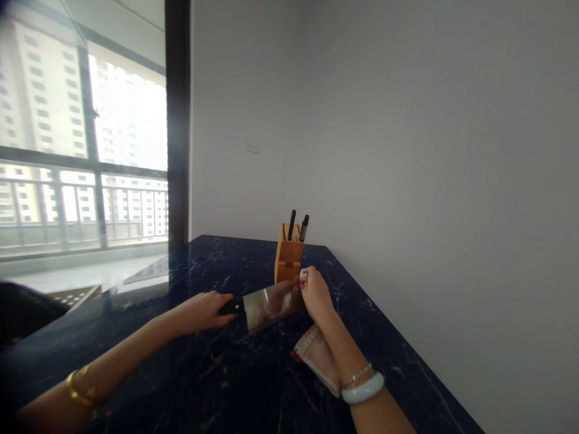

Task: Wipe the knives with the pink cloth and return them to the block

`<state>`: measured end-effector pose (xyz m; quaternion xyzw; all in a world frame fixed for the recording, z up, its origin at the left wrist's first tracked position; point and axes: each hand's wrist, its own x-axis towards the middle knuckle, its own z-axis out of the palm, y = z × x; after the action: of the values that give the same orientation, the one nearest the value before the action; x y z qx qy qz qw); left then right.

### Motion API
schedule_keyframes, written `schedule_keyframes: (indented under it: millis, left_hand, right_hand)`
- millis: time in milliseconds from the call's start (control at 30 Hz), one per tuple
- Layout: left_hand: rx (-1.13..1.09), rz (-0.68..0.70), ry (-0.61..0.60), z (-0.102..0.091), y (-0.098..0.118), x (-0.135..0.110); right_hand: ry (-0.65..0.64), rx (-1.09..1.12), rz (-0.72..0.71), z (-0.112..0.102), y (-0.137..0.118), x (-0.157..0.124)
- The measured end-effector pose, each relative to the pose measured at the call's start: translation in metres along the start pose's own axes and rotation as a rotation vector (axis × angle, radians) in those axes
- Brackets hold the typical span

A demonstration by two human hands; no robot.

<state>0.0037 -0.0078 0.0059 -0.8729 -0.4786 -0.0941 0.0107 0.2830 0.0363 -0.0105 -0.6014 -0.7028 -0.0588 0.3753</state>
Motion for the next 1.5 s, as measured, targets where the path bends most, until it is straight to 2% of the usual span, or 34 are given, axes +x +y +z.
schedule_keyframes:
  millis: [167, 367, 500, 633, 733, 867, 1000, 1133, 1300, 1500]
  left_hand:
    - [-0.039, -0.017, -0.035, -0.004, 0.002, -0.002]
    - [-0.055, -0.032, -0.061, -0.002, 0.002, 0.000]
    - [-0.053, -0.046, -0.054, -0.004, 0.004, 0.000]
    - [-0.102, -0.065, -0.094, -0.004, 0.004, 0.000]
    - [-0.117, -0.057, -0.085, -0.001, 0.002, 0.000]
    - [-0.111, -0.043, -0.073, 0.002, -0.001, 0.001]
    - [-0.076, -0.056, -0.055, 0.003, 0.000, 0.002]
    - [-0.052, -0.063, -0.058, 0.001, 0.002, 0.003]
    - [-0.022, -0.054, -0.048, 0.002, 0.000, 0.003]
    - [-0.051, -0.046, -0.055, 0.003, -0.001, 0.002]
  right_hand:
    - [-0.098, -0.061, 0.051, 0.006, 0.005, -0.003]
    - [-0.081, 0.041, -0.081, 0.002, -0.010, -0.002]
    - [-0.062, 0.054, -0.087, 0.000, -0.013, -0.003]
    - [-0.096, -0.021, -0.102, 0.007, -0.018, -0.007]
    - [-0.144, -0.074, -0.153, 0.011, -0.030, -0.014]
    - [-0.207, -0.028, -0.295, 0.012, -0.055, -0.028]
    - [-0.203, 0.006, -0.385, 0.014, -0.069, -0.035]
    - [-0.138, 0.006, -0.321, 0.020, -0.062, -0.028]
    - [-0.123, 0.031, -0.234, 0.021, -0.057, -0.022]
    - [-0.188, 0.154, -0.396, 0.014, -0.078, -0.038]
